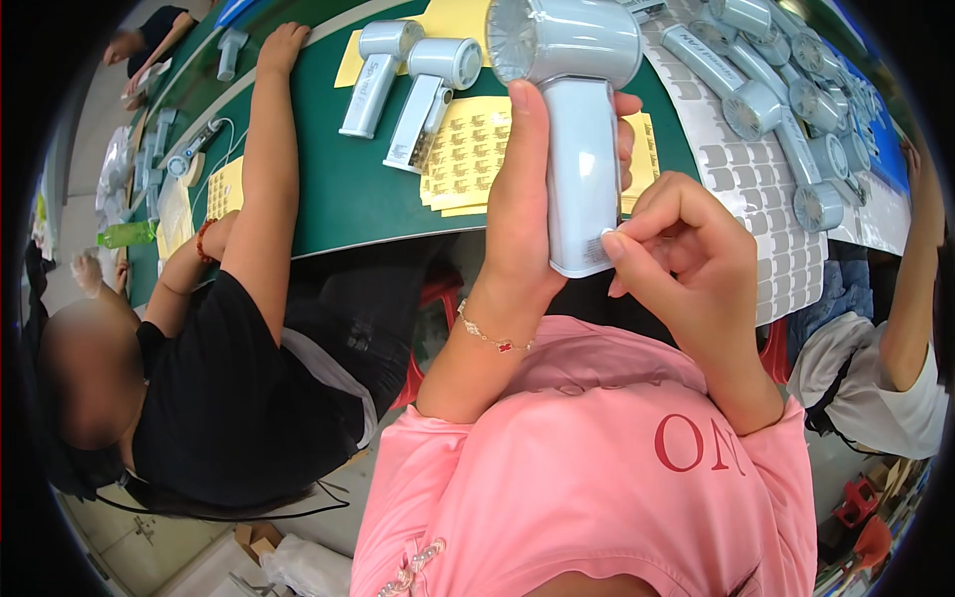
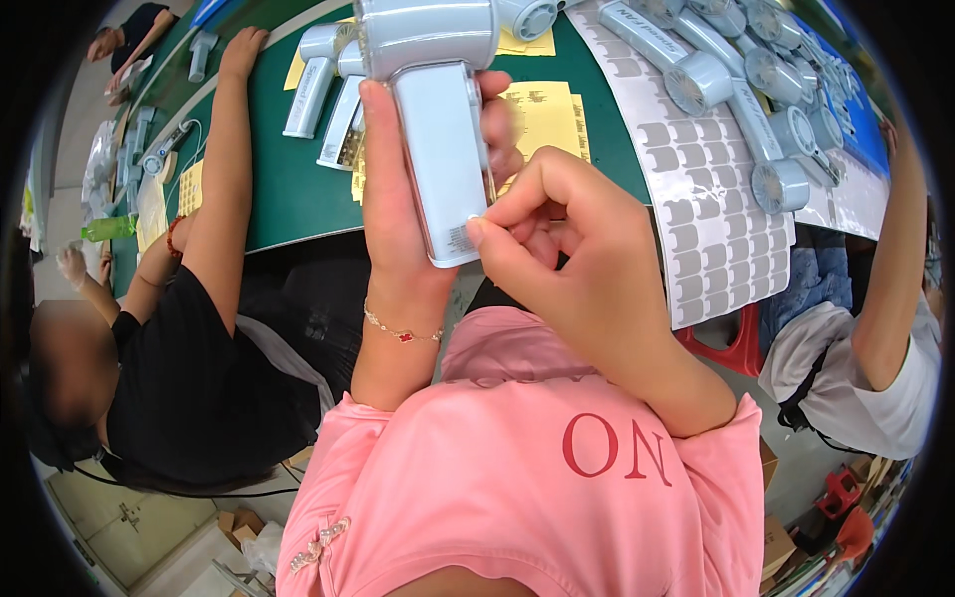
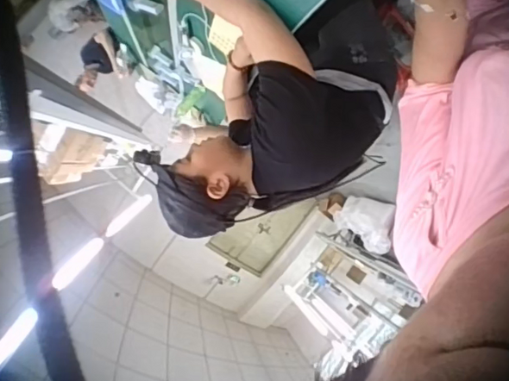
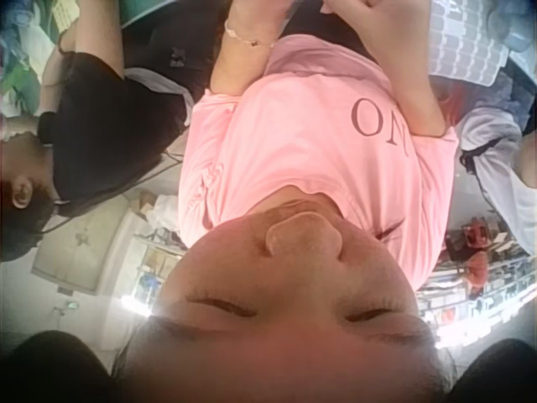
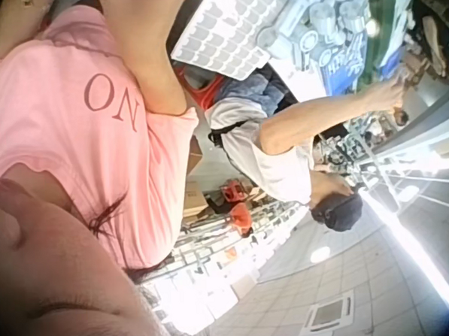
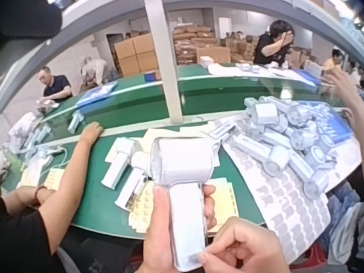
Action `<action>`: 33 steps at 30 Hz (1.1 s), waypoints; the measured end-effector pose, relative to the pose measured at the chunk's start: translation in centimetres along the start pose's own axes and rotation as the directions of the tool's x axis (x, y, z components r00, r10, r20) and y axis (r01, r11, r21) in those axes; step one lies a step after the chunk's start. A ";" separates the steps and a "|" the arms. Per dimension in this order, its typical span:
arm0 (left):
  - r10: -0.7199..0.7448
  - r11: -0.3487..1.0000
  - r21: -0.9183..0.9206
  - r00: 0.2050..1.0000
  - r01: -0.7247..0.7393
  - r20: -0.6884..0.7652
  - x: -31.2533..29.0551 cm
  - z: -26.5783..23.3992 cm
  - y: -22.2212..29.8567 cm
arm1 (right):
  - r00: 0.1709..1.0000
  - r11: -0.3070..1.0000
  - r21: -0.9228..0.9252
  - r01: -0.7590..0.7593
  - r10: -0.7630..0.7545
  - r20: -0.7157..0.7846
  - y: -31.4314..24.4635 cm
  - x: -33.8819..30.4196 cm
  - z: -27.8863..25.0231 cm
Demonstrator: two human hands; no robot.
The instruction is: Apply stickers and labels to the body of small handheld electric fans at an assembly line.
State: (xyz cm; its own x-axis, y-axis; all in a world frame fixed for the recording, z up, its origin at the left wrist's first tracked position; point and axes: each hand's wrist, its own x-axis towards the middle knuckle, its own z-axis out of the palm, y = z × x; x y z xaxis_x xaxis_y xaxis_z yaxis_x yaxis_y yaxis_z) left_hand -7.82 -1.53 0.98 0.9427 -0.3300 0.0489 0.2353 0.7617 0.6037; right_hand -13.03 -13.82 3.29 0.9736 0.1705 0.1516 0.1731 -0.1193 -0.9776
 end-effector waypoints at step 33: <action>0.713 -0.574 0.682 0.686 0.452 0.145 -0.9 -14.7 9.6 | 0.879 0.916 0.038 -0.398 0.370 0.300 1.9 17.9 -9.0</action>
State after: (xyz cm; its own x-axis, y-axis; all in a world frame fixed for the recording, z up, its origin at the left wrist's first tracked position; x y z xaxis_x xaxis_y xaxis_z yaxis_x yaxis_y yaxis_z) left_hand -2.96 14.27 -5.03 0.7804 0.2357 0.5791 0.1301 -0.9672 0.2183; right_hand 6.01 -19.78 5.46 0.8758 0.3989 -0.2718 -0.2347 -0.1402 -0.9619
